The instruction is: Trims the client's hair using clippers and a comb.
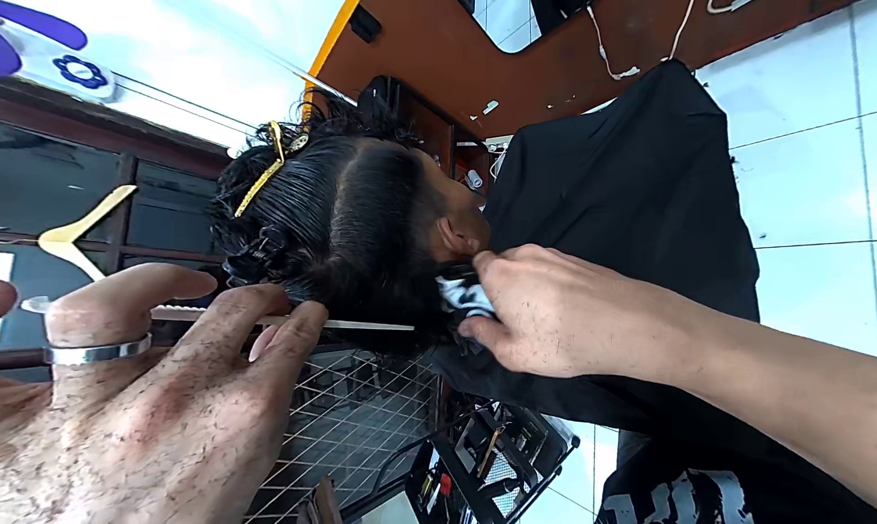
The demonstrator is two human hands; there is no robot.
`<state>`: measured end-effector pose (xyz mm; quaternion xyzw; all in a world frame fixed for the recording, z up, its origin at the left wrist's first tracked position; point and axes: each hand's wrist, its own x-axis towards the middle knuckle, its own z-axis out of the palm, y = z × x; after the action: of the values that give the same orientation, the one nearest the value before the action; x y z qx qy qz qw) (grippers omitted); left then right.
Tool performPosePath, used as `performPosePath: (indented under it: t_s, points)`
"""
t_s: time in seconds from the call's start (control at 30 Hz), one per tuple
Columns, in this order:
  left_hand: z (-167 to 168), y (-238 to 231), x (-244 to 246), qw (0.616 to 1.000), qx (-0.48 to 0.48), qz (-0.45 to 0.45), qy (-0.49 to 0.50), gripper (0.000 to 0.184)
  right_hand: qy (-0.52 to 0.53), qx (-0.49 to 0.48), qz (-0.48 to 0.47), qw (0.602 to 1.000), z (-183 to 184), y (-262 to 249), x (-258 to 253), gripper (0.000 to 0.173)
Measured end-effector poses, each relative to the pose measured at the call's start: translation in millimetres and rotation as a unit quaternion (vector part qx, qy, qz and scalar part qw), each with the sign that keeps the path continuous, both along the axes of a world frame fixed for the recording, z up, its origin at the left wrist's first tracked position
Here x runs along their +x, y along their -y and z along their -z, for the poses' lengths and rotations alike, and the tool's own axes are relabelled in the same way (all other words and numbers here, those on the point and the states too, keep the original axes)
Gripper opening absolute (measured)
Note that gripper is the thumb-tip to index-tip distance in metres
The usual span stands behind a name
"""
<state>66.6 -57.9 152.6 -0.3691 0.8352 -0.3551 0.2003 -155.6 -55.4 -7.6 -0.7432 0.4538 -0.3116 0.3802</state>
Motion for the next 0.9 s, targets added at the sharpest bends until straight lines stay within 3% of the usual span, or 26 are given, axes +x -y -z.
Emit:
performPosePath:
  t_s: [0.37, 0.53, 0.7, 0.9]
  points:
    - [-1.1, -5.4, 0.5, 1.000, -0.010, 0.011, 0.009, 0.038, -0.004, 0.020, 0.003, 1.000, -3.5, -0.3, -1.2, 0.029]
    - [-1.4, -6.1, 0.4, 1.000, -0.010, 0.003, 0.014, 0.040, -0.003, -0.016, -0.010, 1.000, -1.9, -1.6, 3.7, 0.032]
    - [1.0, -6.6, 2.7, 1.000, -0.016, 0.013, -0.001, 0.037, -0.001, 0.036, 0.008, 0.999, -5.2, -1.2, -0.9, 0.032]
    - [-0.7, -7.3, 1.8, 1.000, -0.010, 0.011, 0.009, 0.040, -0.003, -0.012, -0.015, 1.000, -5.3, -1.1, 1.4, 0.030]
